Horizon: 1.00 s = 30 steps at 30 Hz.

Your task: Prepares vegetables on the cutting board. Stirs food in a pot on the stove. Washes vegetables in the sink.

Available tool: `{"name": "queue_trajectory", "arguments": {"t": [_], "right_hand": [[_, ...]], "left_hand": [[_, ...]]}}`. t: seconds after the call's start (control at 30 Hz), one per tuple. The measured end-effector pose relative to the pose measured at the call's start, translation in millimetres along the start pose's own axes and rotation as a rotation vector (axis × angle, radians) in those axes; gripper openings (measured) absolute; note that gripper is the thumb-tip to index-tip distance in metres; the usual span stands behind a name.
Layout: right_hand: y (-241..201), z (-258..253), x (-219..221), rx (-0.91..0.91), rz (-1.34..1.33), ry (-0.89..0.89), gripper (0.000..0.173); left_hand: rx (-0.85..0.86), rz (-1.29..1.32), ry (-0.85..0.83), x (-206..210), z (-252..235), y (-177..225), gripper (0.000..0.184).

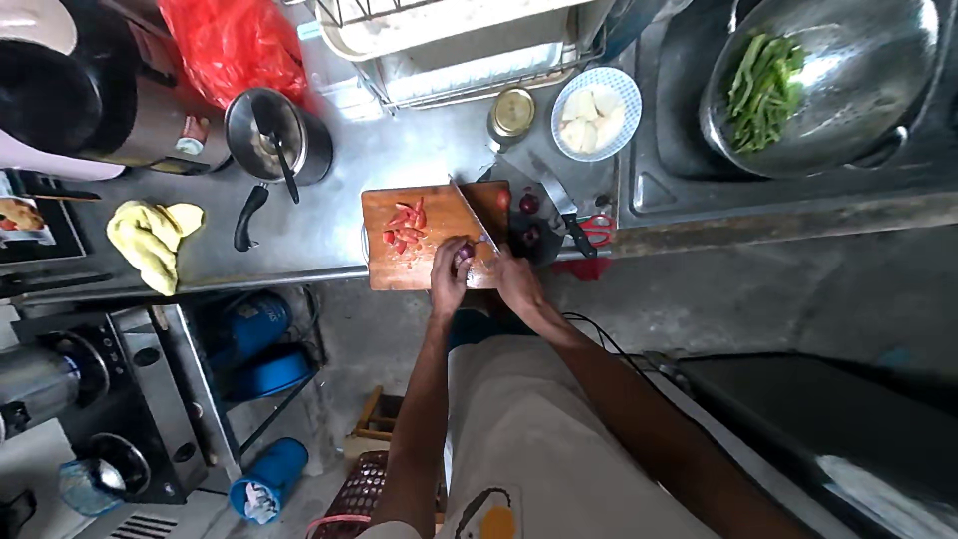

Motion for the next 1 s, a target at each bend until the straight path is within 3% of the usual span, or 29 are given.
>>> {"name": "queue_trajectory", "arguments": {"t": [0.4,1.0], "right_hand": [[-8.5,16.7,1.2,-0.078,-0.015,0.021,0.032],[-24.6,18.1,-0.8,-0.019,0.0,-0.034,0.032]], "left_hand": [[0.055,-0.006,0.035,12.9,-2.9,-2.8,0.033],[0.124,-0.056,0.065,19.4,-4.4,-11.9,0.033]]}}
Point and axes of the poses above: each hand's wrist, its own z-axis away from the middle knuckle, its own x-axis out of the palm, y = z × x, the point moved 5 cm from there along -z, towards the middle knuckle, and after that the axes turned 2 degrees about x, right-handed, at the moved point
